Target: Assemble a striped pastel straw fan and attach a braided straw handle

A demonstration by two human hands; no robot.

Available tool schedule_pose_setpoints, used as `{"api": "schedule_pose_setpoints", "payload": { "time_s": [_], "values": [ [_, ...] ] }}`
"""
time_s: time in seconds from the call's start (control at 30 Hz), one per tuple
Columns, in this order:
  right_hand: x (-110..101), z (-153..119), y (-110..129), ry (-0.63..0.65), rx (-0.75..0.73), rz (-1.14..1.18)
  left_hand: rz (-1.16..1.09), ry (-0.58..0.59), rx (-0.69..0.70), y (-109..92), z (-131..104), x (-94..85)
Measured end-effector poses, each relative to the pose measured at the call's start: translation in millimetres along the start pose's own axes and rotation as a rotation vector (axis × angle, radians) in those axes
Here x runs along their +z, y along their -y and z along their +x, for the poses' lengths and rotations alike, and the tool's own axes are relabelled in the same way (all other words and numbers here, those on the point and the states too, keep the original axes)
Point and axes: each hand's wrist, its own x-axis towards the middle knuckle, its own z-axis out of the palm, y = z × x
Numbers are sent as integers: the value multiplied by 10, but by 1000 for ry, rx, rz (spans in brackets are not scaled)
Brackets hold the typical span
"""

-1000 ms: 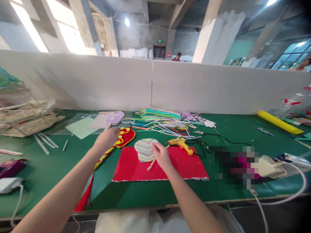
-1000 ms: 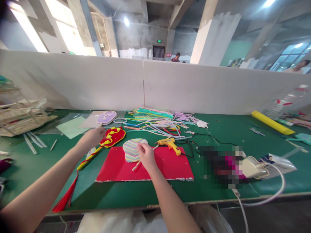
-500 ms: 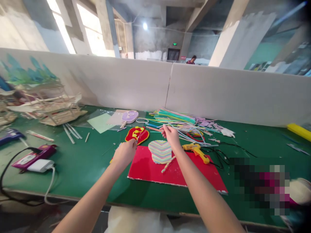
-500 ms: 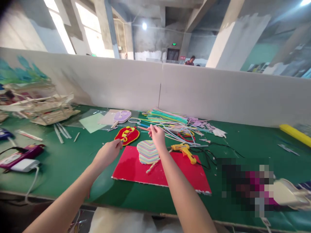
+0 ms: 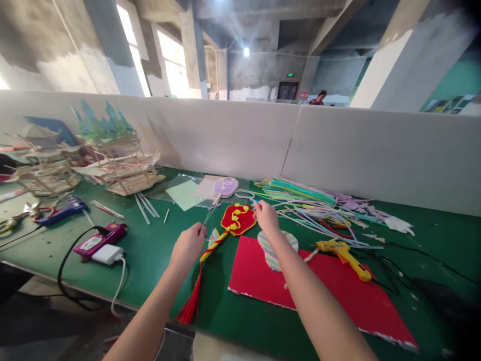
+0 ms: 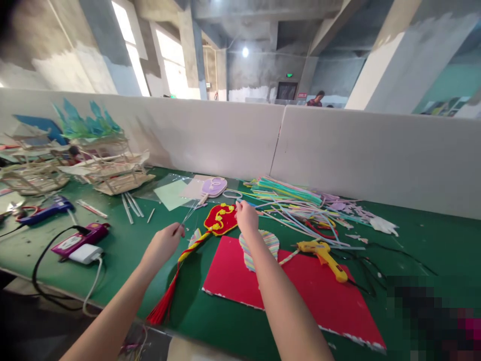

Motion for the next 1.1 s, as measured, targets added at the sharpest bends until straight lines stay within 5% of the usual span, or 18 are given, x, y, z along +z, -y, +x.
{"api": "schedule_pose_setpoints", "payload": {
  "time_s": [0.13, 0.23, 0.4, 0.5, 0.63, 0.97, 1.1],
  "values": [
    [226, -145, 119, 310, 18, 117, -34, 4, 80, -123, 99, 144],
    [352, -257, 168, 501, 145, 437, 63, 82, 240, -284, 118, 259],
    [436, -220, 28, 211, 326, 610, 75, 68, 407, -290, 230, 325],
    [416, -158, -88, 147, 341, 619, 233, -41, 260, -127, 411, 309],
    [391, -154, -154, 108, 342, 638, 415, 26, 109, -17, 630, 324],
    [437, -253, -203, 75, 331, 640, 572, 263, 86, -312, 880, 365],
    [430, -283, -218, 63, 296, 630, 651, 273, 29, -482, 891, 487]
  ]
}}
